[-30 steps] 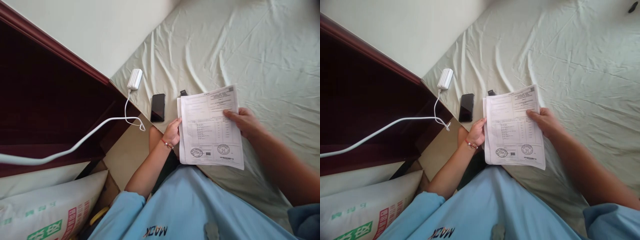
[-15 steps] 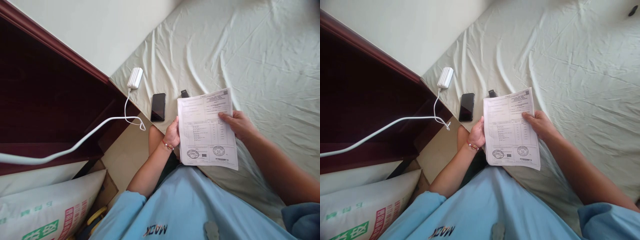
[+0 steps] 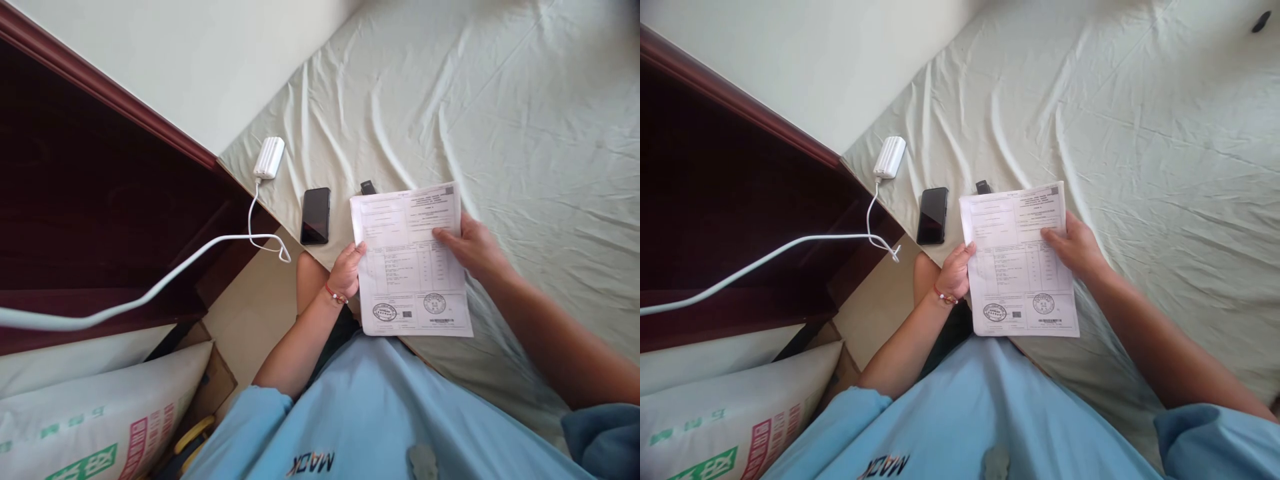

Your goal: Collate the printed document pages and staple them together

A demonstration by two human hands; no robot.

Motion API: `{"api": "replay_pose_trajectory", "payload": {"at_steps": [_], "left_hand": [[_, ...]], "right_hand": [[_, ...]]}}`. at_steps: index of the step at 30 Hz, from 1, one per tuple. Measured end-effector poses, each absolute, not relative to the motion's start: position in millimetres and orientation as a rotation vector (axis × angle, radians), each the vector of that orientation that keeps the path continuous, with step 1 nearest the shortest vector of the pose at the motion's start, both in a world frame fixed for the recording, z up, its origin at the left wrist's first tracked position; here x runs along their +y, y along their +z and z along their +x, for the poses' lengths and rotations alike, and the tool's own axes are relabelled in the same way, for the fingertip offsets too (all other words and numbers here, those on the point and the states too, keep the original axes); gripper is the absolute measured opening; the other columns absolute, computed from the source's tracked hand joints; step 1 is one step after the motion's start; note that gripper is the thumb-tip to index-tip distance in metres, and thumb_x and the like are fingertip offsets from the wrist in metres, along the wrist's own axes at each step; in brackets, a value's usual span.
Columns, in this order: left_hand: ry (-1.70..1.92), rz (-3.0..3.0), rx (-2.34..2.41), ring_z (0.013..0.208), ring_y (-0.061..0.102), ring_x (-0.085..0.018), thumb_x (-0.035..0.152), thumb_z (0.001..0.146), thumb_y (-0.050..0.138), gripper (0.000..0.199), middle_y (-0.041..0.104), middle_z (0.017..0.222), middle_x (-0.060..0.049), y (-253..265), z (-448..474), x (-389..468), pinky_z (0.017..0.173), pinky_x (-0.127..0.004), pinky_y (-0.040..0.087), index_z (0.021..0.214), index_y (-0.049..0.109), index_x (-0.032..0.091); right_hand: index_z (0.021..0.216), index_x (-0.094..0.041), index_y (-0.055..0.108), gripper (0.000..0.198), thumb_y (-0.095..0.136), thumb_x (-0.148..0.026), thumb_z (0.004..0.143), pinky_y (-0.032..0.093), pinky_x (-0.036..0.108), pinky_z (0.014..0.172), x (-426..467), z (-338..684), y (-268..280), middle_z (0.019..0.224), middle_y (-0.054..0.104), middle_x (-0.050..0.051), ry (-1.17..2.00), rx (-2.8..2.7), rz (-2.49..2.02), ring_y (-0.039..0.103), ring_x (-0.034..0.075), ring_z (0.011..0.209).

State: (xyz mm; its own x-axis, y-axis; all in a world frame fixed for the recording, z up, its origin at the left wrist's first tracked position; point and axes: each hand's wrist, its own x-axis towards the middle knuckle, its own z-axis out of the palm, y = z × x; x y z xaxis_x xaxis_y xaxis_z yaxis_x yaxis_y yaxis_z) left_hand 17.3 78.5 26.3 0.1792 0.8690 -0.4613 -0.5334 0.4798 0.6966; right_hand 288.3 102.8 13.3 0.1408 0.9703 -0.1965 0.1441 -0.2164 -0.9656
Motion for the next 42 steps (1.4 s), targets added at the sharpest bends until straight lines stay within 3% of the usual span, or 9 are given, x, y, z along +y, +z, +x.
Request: {"api": "replay_pose_trajectory", "payload": {"at_steps": [3,6,11,17,22,27,31,35,42], "left_hand": [[1.032,0.508,0.911,0.145,0.066,-0.04,0.046,0.08,0.095,0.051,0.083,0.129,-0.015,35,20,73,0.124,-0.054,0.053,0.119,0.08,0.017],[1.003,0.575,0.884,0.146,0.065,-0.04,0.052,0.08,0.096,0.054,0.081,0.134,-0.015,43,23,67,0.124,-0.054,0.053,0.12,0.08,0.018],[0.979,0.589,0.877,0.148,0.064,-0.04,0.056,0.079,0.096,0.054,0.082,0.134,-0.015,51,32,62,0.125,-0.054,0.052,0.116,0.082,0.018],[1.039,0.595,0.909,0.15,0.062,-0.039,0.066,0.079,0.093,0.06,0.083,0.131,-0.014,44,40,57,0.127,-0.052,0.05,0.114,0.083,0.018],[1.082,0.705,0.991,0.144,0.067,-0.037,0.072,0.081,0.089,0.062,0.083,0.129,-0.012,31,41,55,0.124,-0.049,0.052,0.114,0.084,0.02],[1.066,0.735,0.982,0.141,0.068,-0.036,0.072,0.08,0.089,0.061,0.083,0.129,-0.012,29,42,55,0.122,-0.047,0.053,0.113,0.084,0.02],[1.058,0.584,0.991,0.139,0.07,-0.039,0.069,0.073,0.096,0.064,0.085,0.122,-0.014,24,46,53,0.119,-0.05,0.055,0.108,0.082,0.017],[1.001,0.408,1.032,0.133,0.073,-0.04,0.059,0.071,0.099,0.058,0.085,0.115,-0.017,17,49,45,0.115,-0.052,0.057,0.102,0.078,0.015],[1.058,0.341,1.175,0.117,0.078,-0.035,0.05,0.071,0.097,0.046,0.084,0.098,-0.013,17,48,41,0.103,-0.045,0.061,0.09,0.073,0.015]], "right_hand": [[0.141,-0.028,0.065,0.059,0.083,-0.031,0.086,0.051,0.071,0.118,113,296,27,0.146,0.07,0.013,0.551,-1.473,-1.548,0.062,0.042,0.141],[0.143,-0.029,0.067,0.048,0.072,-0.032,0.096,0.032,0.075,0.13,126,290,53,0.162,0.059,0.014,0.26,-1.702,-1.453,0.046,0.045,0.154],[0.122,-0.032,0.078,0.025,0.06,-0.031,0.106,0.036,0.072,0.126,141,259,88,0.139,0.076,0.009,0.254,-1.951,-1.305,0.05,0.043,0.151],[0.111,-0.024,0.082,0.036,0.046,-0.026,0.111,0.033,0.07,0.127,136,240,86,0.108,0.083,0.011,0.237,-2.167,-1.349,0.057,0.039,0.145],[0.114,-0.023,0.082,0.038,0.044,-0.027,0.112,0.038,0.065,0.122,132,242,82,0.107,0.083,0.012,0.219,-2.174,-1.418,0.061,0.038,0.138],[0.098,-0.024,0.082,0.038,0.047,-0.032,0.11,0.047,0.059,0.113,140,244,85,0.105,0.082,0.012,0.354,-2.154,-1.419,0.066,0.037,0.126],[0.098,-0.022,0.084,0.03,0.056,-0.032,0.104,0.054,0.046,0.092,161,240,83,0.096,0.081,0.01,0.644,-2.163,-1.564,0.072,0.032,0.103],[0.094,-0.022,0.085,0.022,0.064,-0.027,0.097,0.049,0.037,0.075,179,231,77,0.089,0.079,0.006,0.931,-2.238,-1.755,0.07,0.025,0.084],[0.09,-0.022,0.084,0.021,0.065,-0.023,0.098,0.045,0.034,0.071,187,218,74,0.088,0.078,0.005,1.025,-2.331,-1.812,0.067,0.022,0.083]]}}
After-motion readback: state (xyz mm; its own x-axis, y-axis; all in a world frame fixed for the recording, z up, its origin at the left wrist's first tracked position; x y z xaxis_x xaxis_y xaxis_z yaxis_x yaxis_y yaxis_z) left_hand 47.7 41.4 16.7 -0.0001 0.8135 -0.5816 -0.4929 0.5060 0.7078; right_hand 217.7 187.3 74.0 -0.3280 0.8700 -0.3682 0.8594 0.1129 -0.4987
